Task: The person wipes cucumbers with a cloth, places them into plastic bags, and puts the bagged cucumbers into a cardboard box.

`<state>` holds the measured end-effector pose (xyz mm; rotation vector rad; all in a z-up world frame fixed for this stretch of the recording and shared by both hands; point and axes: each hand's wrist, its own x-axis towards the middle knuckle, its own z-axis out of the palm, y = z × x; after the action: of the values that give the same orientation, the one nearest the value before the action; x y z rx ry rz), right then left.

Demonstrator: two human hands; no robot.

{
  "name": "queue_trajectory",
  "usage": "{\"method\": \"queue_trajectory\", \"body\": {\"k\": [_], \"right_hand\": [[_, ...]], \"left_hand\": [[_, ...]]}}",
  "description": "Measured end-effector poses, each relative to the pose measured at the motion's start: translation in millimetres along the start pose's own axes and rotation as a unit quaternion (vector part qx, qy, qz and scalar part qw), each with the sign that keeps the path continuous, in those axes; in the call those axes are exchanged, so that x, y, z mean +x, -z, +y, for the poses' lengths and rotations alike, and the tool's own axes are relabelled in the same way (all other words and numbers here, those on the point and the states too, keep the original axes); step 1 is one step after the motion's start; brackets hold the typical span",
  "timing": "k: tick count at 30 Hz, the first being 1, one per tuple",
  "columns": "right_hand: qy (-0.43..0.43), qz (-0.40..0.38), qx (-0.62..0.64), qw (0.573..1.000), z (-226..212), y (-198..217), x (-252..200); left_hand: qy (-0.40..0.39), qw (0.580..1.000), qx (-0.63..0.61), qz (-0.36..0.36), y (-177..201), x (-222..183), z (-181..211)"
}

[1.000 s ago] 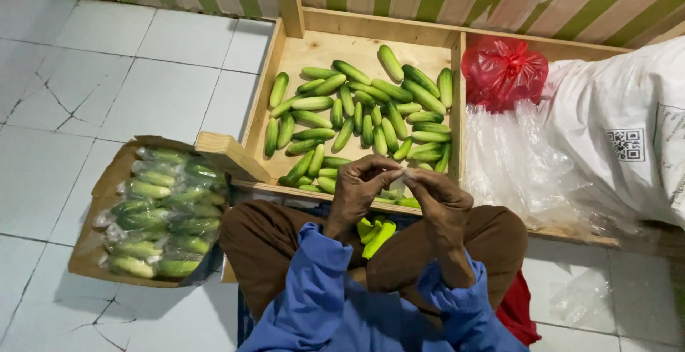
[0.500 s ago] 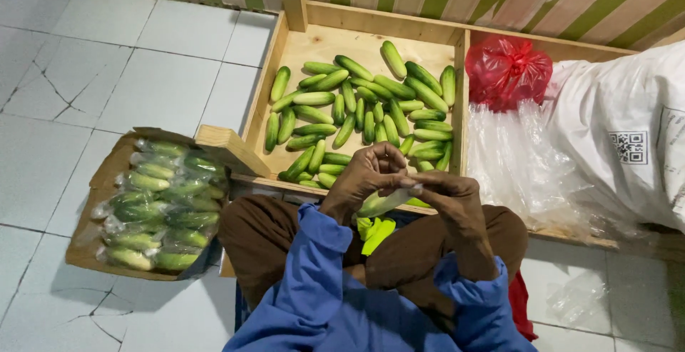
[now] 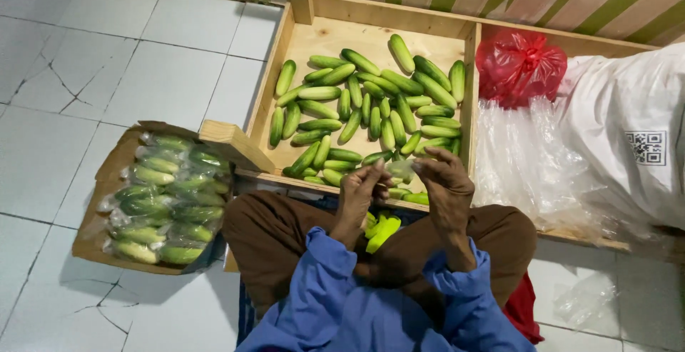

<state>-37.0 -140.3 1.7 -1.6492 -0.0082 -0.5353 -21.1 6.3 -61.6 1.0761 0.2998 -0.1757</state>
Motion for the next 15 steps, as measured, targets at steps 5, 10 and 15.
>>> {"method": "queue_trajectory", "body": {"k": [5,10,15], "right_hand": [[0.044,-0.017,-0.045,0.998,26.8,-0.8,-13.6],[0.005,-0.048,0.002,0.999,65.2,2.2,-57.1],[-0.030,-0.014,0.029,0.999,81.1,10.9,-91.9]], "left_hand": [[0.235,0.962,-0.089,-0.102,2.1,-2.0,-52.1],[0.312,0.903,-0.284,-0.079,0.1,21.0,-72.7],[0.288,0.884,-0.366,-0.049,30.7,57.8,-120.4]]}}
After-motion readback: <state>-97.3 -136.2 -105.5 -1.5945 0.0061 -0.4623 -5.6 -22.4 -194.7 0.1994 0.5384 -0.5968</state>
